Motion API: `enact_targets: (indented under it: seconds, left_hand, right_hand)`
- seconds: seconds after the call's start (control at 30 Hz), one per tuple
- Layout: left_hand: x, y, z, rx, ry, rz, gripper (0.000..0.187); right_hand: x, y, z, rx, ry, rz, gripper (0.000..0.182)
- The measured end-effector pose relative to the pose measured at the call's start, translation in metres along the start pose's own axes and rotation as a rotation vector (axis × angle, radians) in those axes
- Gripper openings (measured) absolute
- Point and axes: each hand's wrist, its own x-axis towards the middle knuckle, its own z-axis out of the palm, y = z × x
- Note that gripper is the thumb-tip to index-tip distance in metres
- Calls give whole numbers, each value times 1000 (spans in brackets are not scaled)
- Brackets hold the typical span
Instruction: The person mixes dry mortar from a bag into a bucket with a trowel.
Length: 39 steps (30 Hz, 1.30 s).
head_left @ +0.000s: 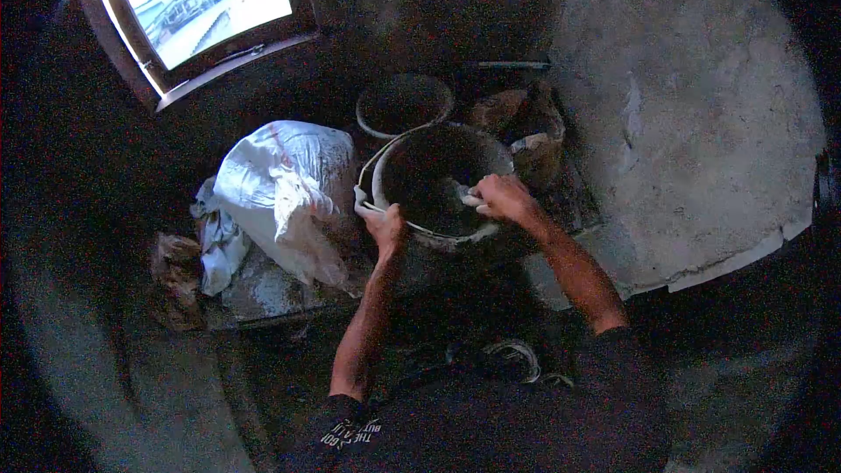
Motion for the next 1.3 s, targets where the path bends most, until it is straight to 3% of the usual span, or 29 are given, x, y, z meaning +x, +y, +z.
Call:
enact_targets:
  seconds: [0.1,0.17,0.2,0.27,0.33,0.37,0.4,0.43,0.47,0.5,0.57,0.6,0.67,0.73,0.8,0.87,0.9,0.97,1.0,1.07,1.1,1.13,1.2,1.27,1.3]
  left_hand:
    - [-4,11,3,192,29,114,78]
    - [-19,37,8,-45,152,211,71]
    - [-23,51,14,-45,154,209,71]
    - [-24,83,28,1067,295,758,58]
    - [-27,124,64,562,-86,960,42]
    - [-11,111,91,422,-251,1053,30]
    - [-18,124,109,216,-549,878,27]
    - [-18,130,136,170,-665,565,22]
    - [-20,135,148,274,-625,777,19]
    - [-15,135,157,272,-618,779,19]
    - [8,127,182,265,-754,547,19]
    - [25,107,197,263,-750,546,19]
    - [61,63,229,619,-815,843,20]
    - [77,57,239,438,-855,880,19]
    - [83,65,236,260,-892,908,19]
    - [77,114,220,601,-971,322,23]
    - [75,124,215,602,-969,322,23]
    - [71,134,208,350,-892,-63,29]
    - [80,117,213,351,-890,-59,29]
    - [109,46,232,453,-846,725,33]
    - [114,16,242,455,-843,724,33]
    - [109,-16,257,369,-772,935,31]
    - [80,-61,280,184,-615,1339,28]
    - [5,-8,266,723,-705,1490,26]
    - [-13,-3,275,719,-712,1489,26]
  right_hand:
    - [-3,10,7,204,-112,73,33]
    - [-6,15,13,230,31,-55,34]
    - [-3,24,21,284,-37,-57,36]
    - [-5,22,15,267,-15,-52,38]
    - [-4,37,44,256,46,-65,40]
    - [-3,45,53,251,49,-70,40]
    - [-6,50,61,255,179,-160,39]
    - [-9,48,54,256,311,-252,37]
    - [-15,48,44,801,122,-3,35]
    - [-18,41,15,796,121,-8,35]
    - [-21,35,-37,-47,-74,107,35]
    - [-31,45,-45,-50,82,-43,35]
    - [-45,63,-56,-17,156,-81,35]
    - [-58,71,-77,26,224,-123,36]
    - [-71,75,-104,78,117,-123,37]
    - [-78,97,-105,177,79,-118,37]
    - [-82,108,-105,272,46,-107,37]
    - [-98,120,-110,440,59,-63,36]
    - [-106,125,-114,605,74,-19,36]
    - [-122,136,-129,764,89,20,36]
    - [-132,141,-137,819,67,257,36]
    - [-135,145,-142,866,46,494,36]
    - [-127,157,-142,795,126,548,36]
    - [-115,162,-139,687,327,650,36]
    - [-110,173,-132,688,326,657,36]
